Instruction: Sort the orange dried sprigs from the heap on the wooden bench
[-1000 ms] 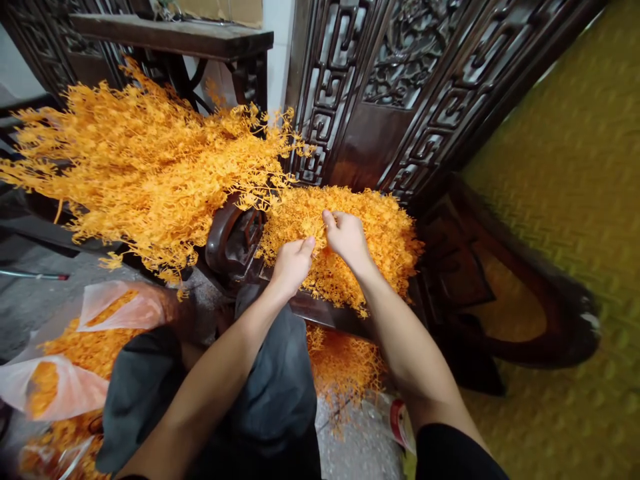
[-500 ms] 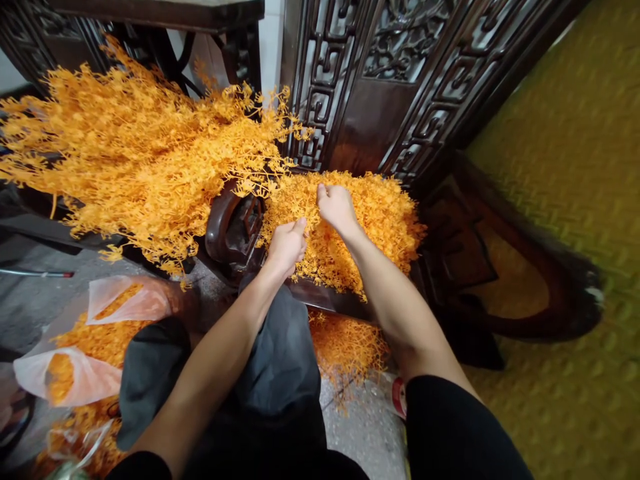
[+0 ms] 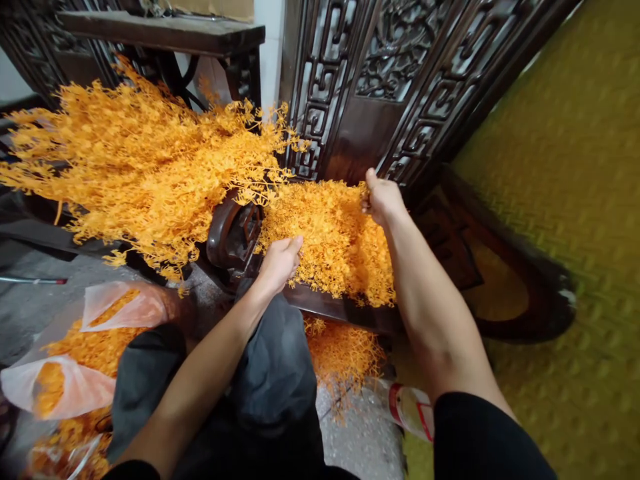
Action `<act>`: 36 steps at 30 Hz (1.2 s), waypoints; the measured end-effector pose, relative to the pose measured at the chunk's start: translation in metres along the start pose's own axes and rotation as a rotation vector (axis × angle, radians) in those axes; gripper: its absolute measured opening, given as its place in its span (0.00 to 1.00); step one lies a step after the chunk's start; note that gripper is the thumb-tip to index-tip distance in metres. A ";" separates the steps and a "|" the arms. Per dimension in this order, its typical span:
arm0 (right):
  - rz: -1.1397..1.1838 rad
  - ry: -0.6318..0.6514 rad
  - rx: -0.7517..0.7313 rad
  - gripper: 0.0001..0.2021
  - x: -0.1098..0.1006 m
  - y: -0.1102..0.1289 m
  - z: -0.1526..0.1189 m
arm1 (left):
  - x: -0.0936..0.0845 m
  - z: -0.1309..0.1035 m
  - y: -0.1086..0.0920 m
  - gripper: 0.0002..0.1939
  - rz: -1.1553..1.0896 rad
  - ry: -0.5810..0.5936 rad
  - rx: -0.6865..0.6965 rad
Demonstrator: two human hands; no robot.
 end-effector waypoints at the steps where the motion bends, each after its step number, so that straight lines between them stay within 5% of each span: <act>1: 0.052 0.050 0.043 0.28 0.001 -0.002 -0.005 | 0.003 -0.001 0.000 0.22 -0.056 0.017 -0.012; 6: 0.598 0.225 0.407 0.17 0.015 -0.015 -0.035 | 0.019 -0.010 -0.005 0.23 -0.426 0.112 -0.108; 10: 0.798 0.339 0.403 0.25 0.008 -0.007 -0.044 | 0.020 -0.014 -0.014 0.24 -0.569 0.143 -0.141; 15: 0.708 0.358 0.269 0.27 -0.003 -0.011 -0.039 | 0.020 -0.014 -0.015 0.24 -0.616 0.135 -0.189; 20: 0.169 0.013 0.183 0.26 -0.025 -0.022 -0.030 | 0.021 -0.015 -0.016 0.24 -0.640 0.139 -0.195; 23: -0.058 -0.076 -0.062 0.29 -0.029 0.020 -0.051 | 0.022 -0.014 -0.015 0.25 -0.628 0.153 -0.192; 27: -0.081 0.205 -0.288 0.29 0.005 0.088 -0.102 | 0.023 -0.012 -0.013 0.26 -0.576 0.142 -0.138; 30: -0.224 0.256 -0.345 0.20 0.019 0.109 -0.118 | 0.023 -0.013 -0.010 0.26 -0.531 0.128 -0.077; 32: -0.204 0.155 -0.275 0.18 0.008 0.098 -0.105 | 0.020 -0.016 -0.009 0.26 -0.519 0.099 -0.054; 36: 0.052 -0.285 0.041 0.15 -0.050 0.038 -0.066 | 0.009 -0.022 -0.004 0.24 -0.553 0.029 -0.091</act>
Point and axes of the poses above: each hand's wrist, its own z-axis towards the middle knuckle, its own x-axis out of the palm, y = z × x, the point moved 8 cm from there along z, towards the middle knuckle, and after that the axes turned 11 degrees about -z, right-handed, at the moved point
